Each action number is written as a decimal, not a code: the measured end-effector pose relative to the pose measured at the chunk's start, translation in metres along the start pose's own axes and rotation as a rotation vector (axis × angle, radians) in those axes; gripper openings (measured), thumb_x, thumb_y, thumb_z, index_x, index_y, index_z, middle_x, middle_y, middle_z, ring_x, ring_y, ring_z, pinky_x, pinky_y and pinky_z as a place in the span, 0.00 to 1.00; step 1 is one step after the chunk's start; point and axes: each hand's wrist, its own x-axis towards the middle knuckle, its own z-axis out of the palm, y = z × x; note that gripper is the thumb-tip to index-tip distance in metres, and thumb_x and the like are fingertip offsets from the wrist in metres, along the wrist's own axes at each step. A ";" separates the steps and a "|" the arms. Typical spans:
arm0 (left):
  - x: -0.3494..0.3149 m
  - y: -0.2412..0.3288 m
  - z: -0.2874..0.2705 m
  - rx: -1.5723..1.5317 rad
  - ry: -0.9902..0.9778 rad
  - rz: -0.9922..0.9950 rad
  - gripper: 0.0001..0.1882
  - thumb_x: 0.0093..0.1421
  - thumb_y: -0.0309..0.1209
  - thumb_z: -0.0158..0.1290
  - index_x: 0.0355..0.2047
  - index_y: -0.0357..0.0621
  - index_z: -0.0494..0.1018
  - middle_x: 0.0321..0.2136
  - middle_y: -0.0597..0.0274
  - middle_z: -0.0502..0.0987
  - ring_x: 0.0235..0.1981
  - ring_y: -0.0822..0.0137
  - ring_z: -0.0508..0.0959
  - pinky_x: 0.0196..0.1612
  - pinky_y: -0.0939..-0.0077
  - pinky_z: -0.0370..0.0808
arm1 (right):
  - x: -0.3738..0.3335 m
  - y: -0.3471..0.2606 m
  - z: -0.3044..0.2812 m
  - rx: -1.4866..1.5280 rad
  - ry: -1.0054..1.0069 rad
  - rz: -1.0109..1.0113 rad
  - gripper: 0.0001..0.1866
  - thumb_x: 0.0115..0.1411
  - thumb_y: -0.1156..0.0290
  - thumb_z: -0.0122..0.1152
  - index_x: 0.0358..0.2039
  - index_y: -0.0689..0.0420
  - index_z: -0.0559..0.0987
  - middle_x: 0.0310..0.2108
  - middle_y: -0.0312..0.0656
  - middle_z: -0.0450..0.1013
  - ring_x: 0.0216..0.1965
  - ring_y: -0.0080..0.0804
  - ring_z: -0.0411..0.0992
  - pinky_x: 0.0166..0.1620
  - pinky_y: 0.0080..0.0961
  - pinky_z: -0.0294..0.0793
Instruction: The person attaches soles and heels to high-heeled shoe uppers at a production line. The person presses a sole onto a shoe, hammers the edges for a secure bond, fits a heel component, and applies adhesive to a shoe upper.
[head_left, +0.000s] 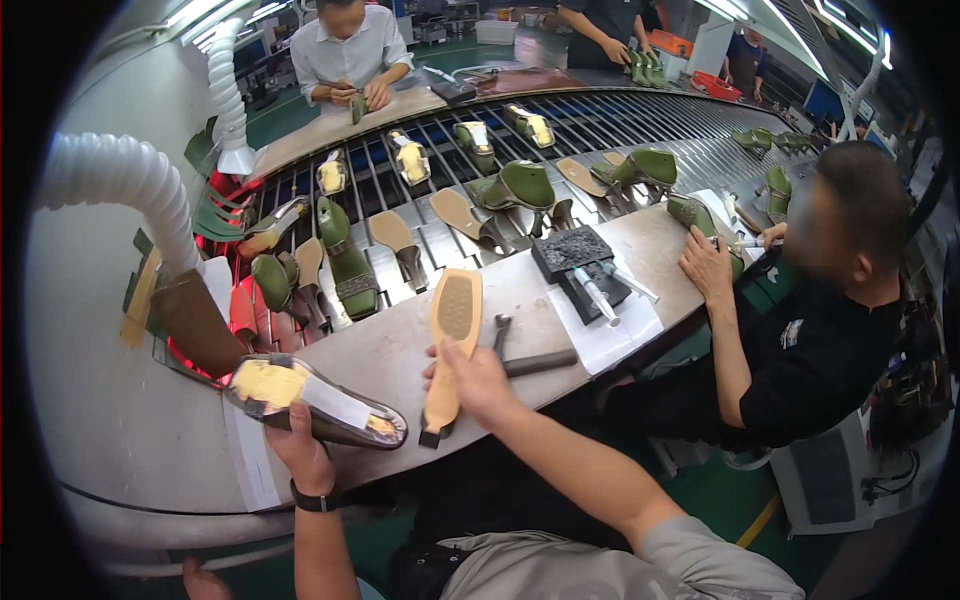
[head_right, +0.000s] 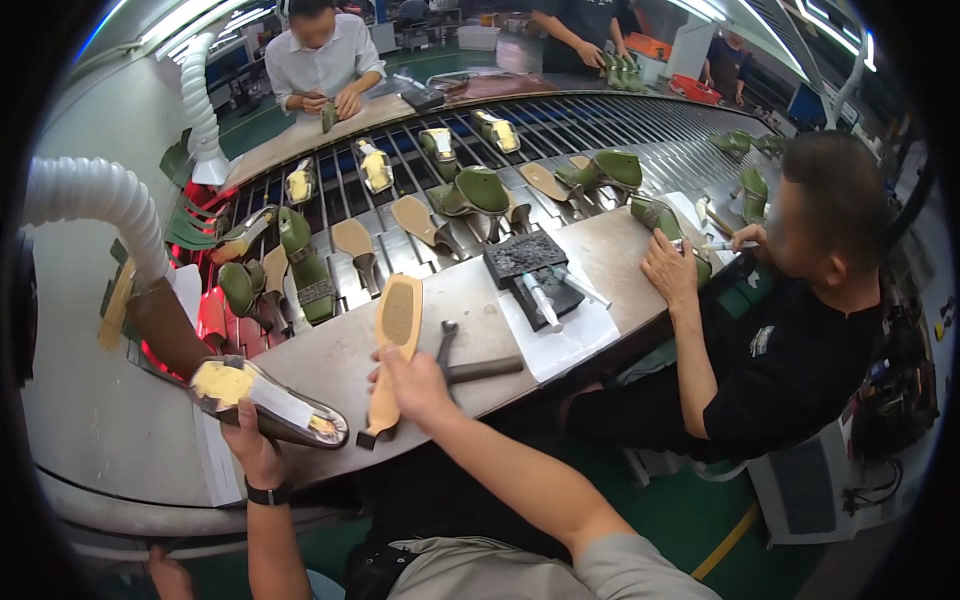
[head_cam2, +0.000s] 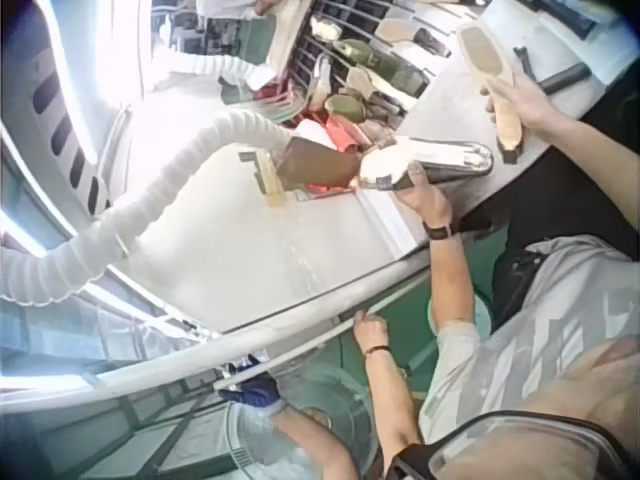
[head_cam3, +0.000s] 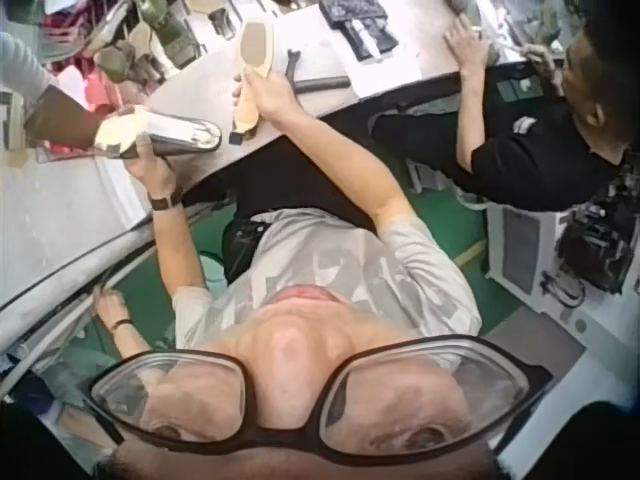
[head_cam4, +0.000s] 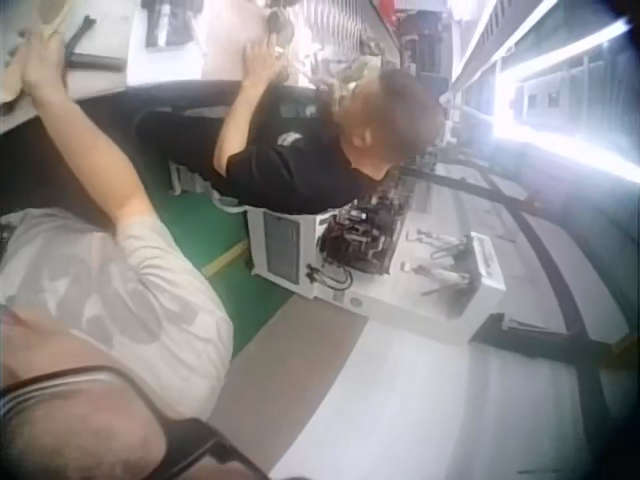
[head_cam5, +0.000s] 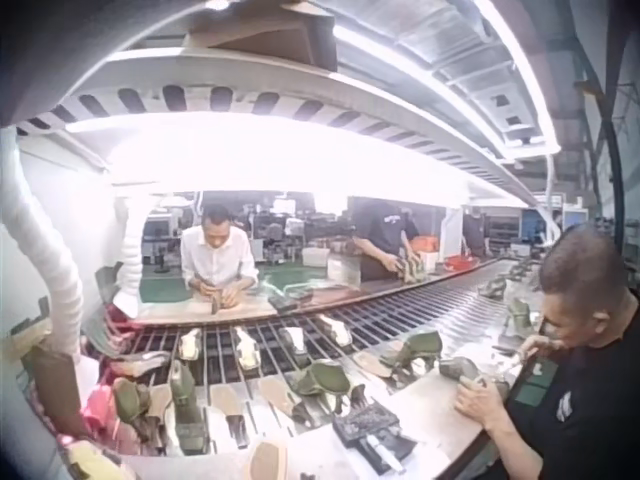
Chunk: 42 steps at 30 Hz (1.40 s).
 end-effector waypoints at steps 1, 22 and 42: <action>-0.002 -0.004 0.003 0.009 0.015 -0.005 0.26 0.69 0.41 0.59 0.58 0.34 0.69 0.50 0.60 0.78 0.50 0.65 0.78 0.59 0.67 0.72 | 0.004 -0.008 -0.007 -0.063 0.043 -0.015 0.22 0.75 0.57 0.50 0.44 0.68 0.78 0.29 0.46 0.79 0.28 0.33 0.80 0.33 0.31 0.82; 0.013 -0.005 0.021 -0.118 -0.220 -0.032 0.33 0.66 0.47 0.57 0.62 0.33 0.67 0.56 0.56 0.76 0.56 0.63 0.77 0.59 0.65 0.72 | 0.026 -0.008 0.035 -0.461 -0.230 -0.328 0.23 0.75 0.55 0.51 0.36 0.65 0.78 0.16 0.33 0.66 0.15 0.20 0.59 0.21 0.21 0.59; 0.032 0.001 0.048 -0.471 -0.227 -0.315 0.34 0.66 0.47 0.52 0.63 0.32 0.66 0.55 0.48 0.78 0.53 0.56 0.81 0.58 0.60 0.77 | -0.183 0.016 -0.092 0.103 0.019 0.055 0.42 0.71 0.38 0.47 0.69 0.62 0.58 0.63 0.63 0.67 0.56 0.53 0.76 0.57 0.46 0.80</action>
